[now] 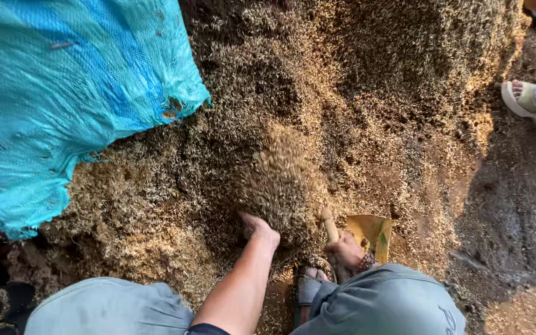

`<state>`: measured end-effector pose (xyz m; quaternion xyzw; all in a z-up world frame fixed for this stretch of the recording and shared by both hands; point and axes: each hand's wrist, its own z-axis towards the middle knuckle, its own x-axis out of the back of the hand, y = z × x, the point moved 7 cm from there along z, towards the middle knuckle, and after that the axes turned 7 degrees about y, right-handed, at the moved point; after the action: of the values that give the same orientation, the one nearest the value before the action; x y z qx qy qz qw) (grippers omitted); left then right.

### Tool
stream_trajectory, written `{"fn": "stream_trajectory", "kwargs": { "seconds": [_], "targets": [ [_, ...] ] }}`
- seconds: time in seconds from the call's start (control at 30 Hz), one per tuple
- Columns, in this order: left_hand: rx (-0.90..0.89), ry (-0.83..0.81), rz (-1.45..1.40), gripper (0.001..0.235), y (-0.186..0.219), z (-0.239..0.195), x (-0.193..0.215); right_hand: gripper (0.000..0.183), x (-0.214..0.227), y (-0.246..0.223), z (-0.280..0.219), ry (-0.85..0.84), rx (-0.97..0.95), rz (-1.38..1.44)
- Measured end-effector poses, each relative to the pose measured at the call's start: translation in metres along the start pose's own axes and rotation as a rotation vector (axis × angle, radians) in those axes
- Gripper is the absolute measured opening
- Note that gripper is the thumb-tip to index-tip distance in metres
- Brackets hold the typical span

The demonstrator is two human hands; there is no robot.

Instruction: The person scoops a loose fibrous material from a large pile into a blue sack using a small scoop and hands. The person repeatedly fills the scoop and pours the material into the sack, occasionally using hands to guide the flow.

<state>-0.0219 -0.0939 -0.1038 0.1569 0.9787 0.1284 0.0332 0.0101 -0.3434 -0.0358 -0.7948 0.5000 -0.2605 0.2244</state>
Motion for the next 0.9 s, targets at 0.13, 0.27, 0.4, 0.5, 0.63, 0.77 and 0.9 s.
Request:
{"fn": "stream_trajectory", "kwargs": {
  "seconds": [0.13, 0.27, 0.4, 0.5, 0.63, 0.77, 0.9],
  "targets": [
    [0.011, -0.038, -0.079, 0.077, 0.052, -0.037, -0.038, 0.034, 0.003, -0.105, -0.031, 0.087, 0.160, -0.231],
    [0.009, -0.194, -0.122, 0.074, 0.122, -0.098, -0.082, 0.025, 0.011, -0.224, -0.045, 0.322, 0.319, -0.624],
    [-0.079, -0.075, 0.097, 0.073, 0.150, -0.118, -0.056, 0.050, 0.003, -0.272, -0.075, 0.555, 0.875, -1.210],
    [-0.494, 0.023, 0.149, 0.046, 0.170, -0.088, -0.015, 0.009, 0.017, -0.237, -0.082, 0.603, 1.205, -0.883],
    [-0.580, 0.024, -0.032, 0.036, 0.169, -0.012, 0.028, 0.016, 0.071, -0.106, -0.023, 1.146, 0.298, -0.126],
    [-0.643, 0.173, 0.165, 0.035, 0.172, 0.023, 0.053, 0.030, -0.025, 0.032, -0.056, 1.714, -1.323, 1.521],
    [-0.601, 0.071, 0.142, 0.040, 0.163, 0.029, 0.060, 0.043, -0.082, -0.033, -0.045, 0.984, -2.133, 3.538]
  ]
}}
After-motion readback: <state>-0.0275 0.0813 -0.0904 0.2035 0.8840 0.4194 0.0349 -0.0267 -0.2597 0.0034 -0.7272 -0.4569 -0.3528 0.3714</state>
